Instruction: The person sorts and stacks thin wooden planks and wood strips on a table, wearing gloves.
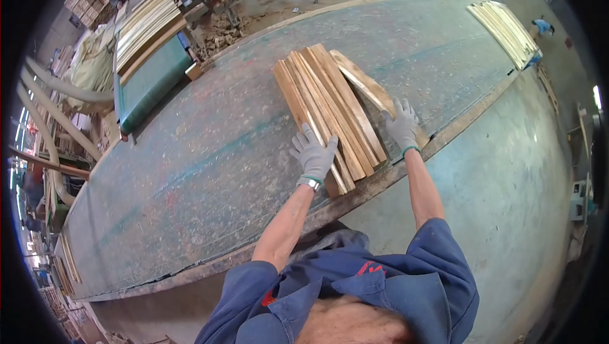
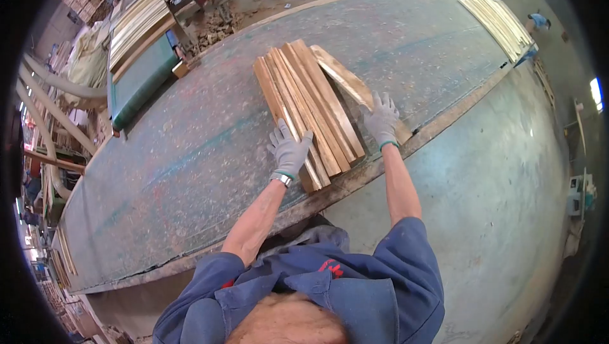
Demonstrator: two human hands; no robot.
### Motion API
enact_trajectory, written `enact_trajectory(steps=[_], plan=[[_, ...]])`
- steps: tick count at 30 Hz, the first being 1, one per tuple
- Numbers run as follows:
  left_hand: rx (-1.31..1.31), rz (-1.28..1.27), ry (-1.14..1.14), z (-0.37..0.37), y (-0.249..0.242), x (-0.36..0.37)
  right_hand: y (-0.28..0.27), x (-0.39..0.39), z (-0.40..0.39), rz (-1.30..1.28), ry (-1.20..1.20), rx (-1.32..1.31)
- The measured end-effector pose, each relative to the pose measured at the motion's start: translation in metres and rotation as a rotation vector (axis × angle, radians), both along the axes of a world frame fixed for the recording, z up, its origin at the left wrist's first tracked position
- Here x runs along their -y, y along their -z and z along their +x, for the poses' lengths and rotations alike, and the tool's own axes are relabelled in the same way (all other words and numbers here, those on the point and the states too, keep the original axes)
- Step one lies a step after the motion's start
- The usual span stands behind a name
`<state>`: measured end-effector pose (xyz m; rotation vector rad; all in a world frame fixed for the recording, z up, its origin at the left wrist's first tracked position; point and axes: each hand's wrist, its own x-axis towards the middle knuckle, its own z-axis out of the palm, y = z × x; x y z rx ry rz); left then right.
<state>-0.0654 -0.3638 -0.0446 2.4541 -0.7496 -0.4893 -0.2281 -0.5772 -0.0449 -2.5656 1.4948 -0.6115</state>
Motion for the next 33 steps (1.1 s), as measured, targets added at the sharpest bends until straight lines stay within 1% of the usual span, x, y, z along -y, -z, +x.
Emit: enact_trajectory(steps=[1, 4, 5, 6, 8, 9, 10, 12, 13, 15, 16, 17, 18, 19, 20, 21, 22, 23, 24, 25, 26, 28, 31, 33], plan=[[-0.031, -0.012, -0.008, -0.005, -0.003, 0.008, 0.002, -0.003, -0.005, -0.068, -0.002, 0.028], [-0.047, -0.013, -0.063, -0.021, -0.016, 0.034, 0.003, -0.013, -0.006, 0.222, -0.241, 0.199], [0.036, -0.067, -0.101, -0.024, -0.011, 0.041, 0.001, -0.026, -0.001, 0.227, -0.238, 0.048], [0.006, -0.098, -0.084, -0.022, -0.007, 0.044, -0.001, -0.026, -0.002, 0.233, -0.225, -0.045], [-0.049, -0.162, -0.054, -0.016, -0.024, 0.046, -0.008, -0.023, 0.002, 0.241, -0.204, -0.227], [0.029, -0.175, -0.097, -0.012, -0.017, 0.048, -0.009, -0.012, -0.001, 0.271, -0.186, -0.217], [0.051, -0.138, -0.125, -0.008, -0.018, 0.044, -0.015, -0.002, -0.003, 0.316, -0.167, -0.19], [0.094, -0.077, -0.178, 0.008, -0.022, 0.033, -0.012, 0.018, -0.004, 0.291, -0.174, -0.145], [0.066, -0.071, -0.194, 0.02, -0.021, 0.022, -0.006, 0.02, -0.005, 0.143, -0.181, -0.121], [0.069, 0.033, -0.181, 0.033, -0.024, 0.005, 0.007, 0.023, 0.002, -0.154, -0.2, -0.061], [0.074, 0.084, -0.175, 0.038, -0.025, 0.001, 0.0, 0.015, 0.012, -0.159, -0.232, -0.094], [0.157, 0.083, -0.129, 0.044, -0.007, -0.003, -0.015, -0.006, 0.023, -0.159, -0.261, -0.129], [0.253, 0.079, -0.112, 0.044, -0.002, -0.007, -0.02, -0.024, 0.027, -0.153, -0.286, -0.167], [0.351, 0.071, -0.088, 0.043, 0.003, -0.006, 0.0, -0.029, 0.03, -0.115, -0.344, -0.093], [0.447, 0.055, -0.068, 0.039, -0.004, -0.001, 0.006, -0.042, 0.033, -0.053, -0.367, 0.015], [0.526, 0.032, 0.042, 0.032, -0.011, -0.002, 0.008, -0.051, 0.032, -0.074, -0.363, 0.026], [0.49, 0.003, 0.189, 0.024, -0.029, 0.004, 0.01, -0.061, 0.037, -0.095, -0.375, 0.047], [0.463, -0.016, 0.322, 0.02, -0.037, 0.012, 0.007, -0.064, 0.04, -0.035, -0.383, 0.062], [0.436, -0.06, 0.463, 0.019, -0.033, 0.02, 0.0, -0.063, 0.037, 0.031, -0.397, 0.078], [0.44, -0.095, 0.513, 0.018, -0.025, 0.032, -0.002, -0.059, 0.035, 0.064, -0.386, 0.034], [0.448, -0.052, 0.493, 0.019, -0.013, 0.045, -0.006, -0.051, 0.034, 0.096, -0.367, -0.011], [0.381, 0.092, 0.453, 0.024, -0.011, 0.059, -0.023, -0.03, 0.026, -0.099, -0.228, -0.116], [0.424, 0.133, 0.411, 0.026, -0.008, 0.056, -0.028, 0.017, -0.003, -0.055, -0.153, -0.179], [0.404, 0.17, 0.366, 0.024, -0.007, 0.04, -0.03, 0.021, 0.0, 0.038, -0.125, -0.259]])
